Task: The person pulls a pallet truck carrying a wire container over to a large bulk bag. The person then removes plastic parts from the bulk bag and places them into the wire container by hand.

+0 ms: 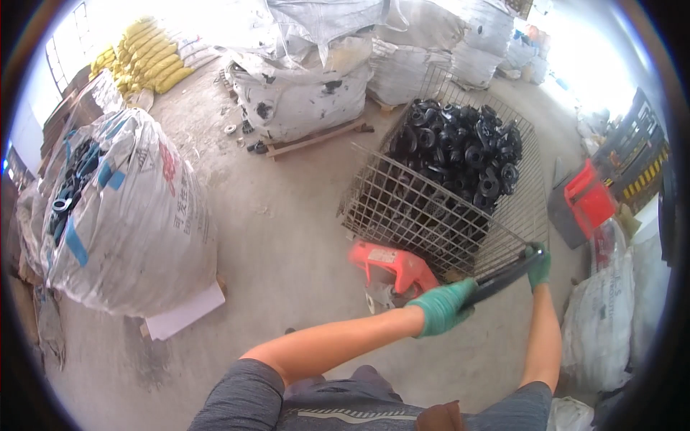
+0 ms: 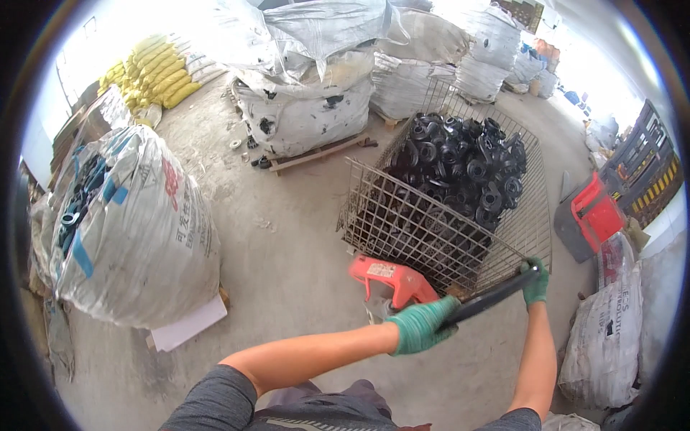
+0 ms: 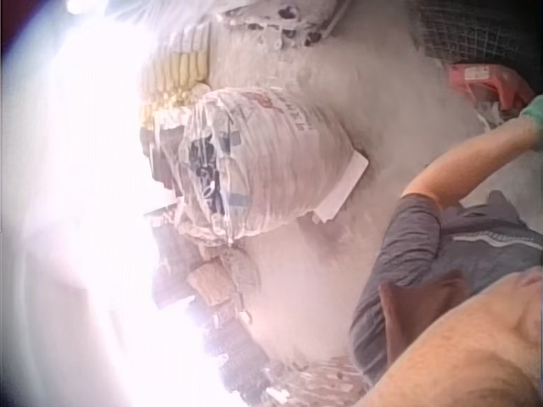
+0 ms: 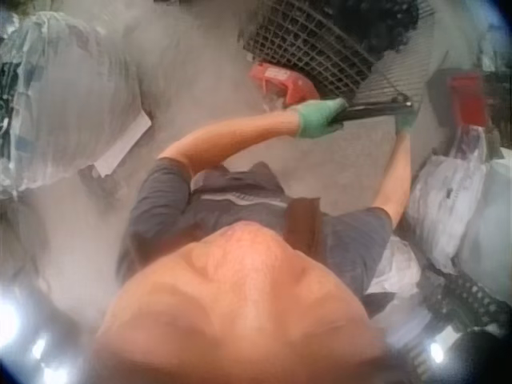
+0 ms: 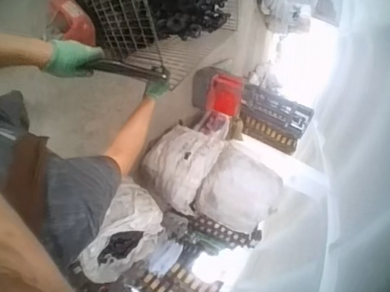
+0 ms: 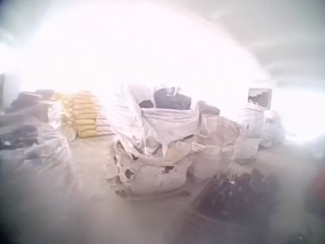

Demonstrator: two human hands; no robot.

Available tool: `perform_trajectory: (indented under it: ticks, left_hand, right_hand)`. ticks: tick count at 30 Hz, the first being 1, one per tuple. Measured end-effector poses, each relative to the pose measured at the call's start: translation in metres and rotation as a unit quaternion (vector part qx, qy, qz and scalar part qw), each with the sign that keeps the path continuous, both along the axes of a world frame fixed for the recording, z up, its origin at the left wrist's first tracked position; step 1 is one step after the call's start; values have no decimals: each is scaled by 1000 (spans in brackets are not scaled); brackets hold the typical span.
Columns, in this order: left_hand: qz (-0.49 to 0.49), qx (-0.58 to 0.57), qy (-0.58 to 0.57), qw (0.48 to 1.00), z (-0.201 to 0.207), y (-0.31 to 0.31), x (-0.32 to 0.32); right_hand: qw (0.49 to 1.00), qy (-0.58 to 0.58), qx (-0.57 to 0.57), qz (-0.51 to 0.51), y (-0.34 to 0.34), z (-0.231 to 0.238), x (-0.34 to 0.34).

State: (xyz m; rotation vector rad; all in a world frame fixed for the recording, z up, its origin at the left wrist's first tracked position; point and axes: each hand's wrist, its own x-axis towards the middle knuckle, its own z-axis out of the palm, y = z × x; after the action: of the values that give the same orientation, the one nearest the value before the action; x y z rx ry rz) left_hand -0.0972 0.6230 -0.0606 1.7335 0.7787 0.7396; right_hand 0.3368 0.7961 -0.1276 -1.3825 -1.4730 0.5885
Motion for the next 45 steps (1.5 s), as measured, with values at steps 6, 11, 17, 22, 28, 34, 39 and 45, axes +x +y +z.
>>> perform_trajectory:
  ticks: [6, 11, 17, 22, 28, 34, 39, 45]
  left_hand:
    - [-217, 154, 233, 935, 25, 61, -115]
    - [-346, 189, 233, 889, 51, 167, -244]
    - [-195, 257, 399, 858, 96, 352, -456]
    - [63, 368, 591, 715, 259, 513, -585]
    - [147, 400, 555, 714, 372, 717, -685]
    - [171, 335, 594, 711, 344, 809, -703]
    - [200, 386, 530, 728, 333, 812, -736]
    - [212, 316, 573, 726, 323, 796, -730]
  right_hand:
    - [901, -317, -256, -148, -70, 131, -87]
    - [881, -431, -193, -34, -122, 178, -253]
    - [760, -460, -324, -325, -139, 152, -323]
    - [722, -499, -383, -289, -87, 155, -417]
    - [866, -303, -387, -92, 112, 88, -547]
    - [760, -537, -362, -50, 223, 26, -557]
    - [653, -498, -564, 91, 285, -31, -537]
    - [645, -489, -543, 223, 284, -37, -523]
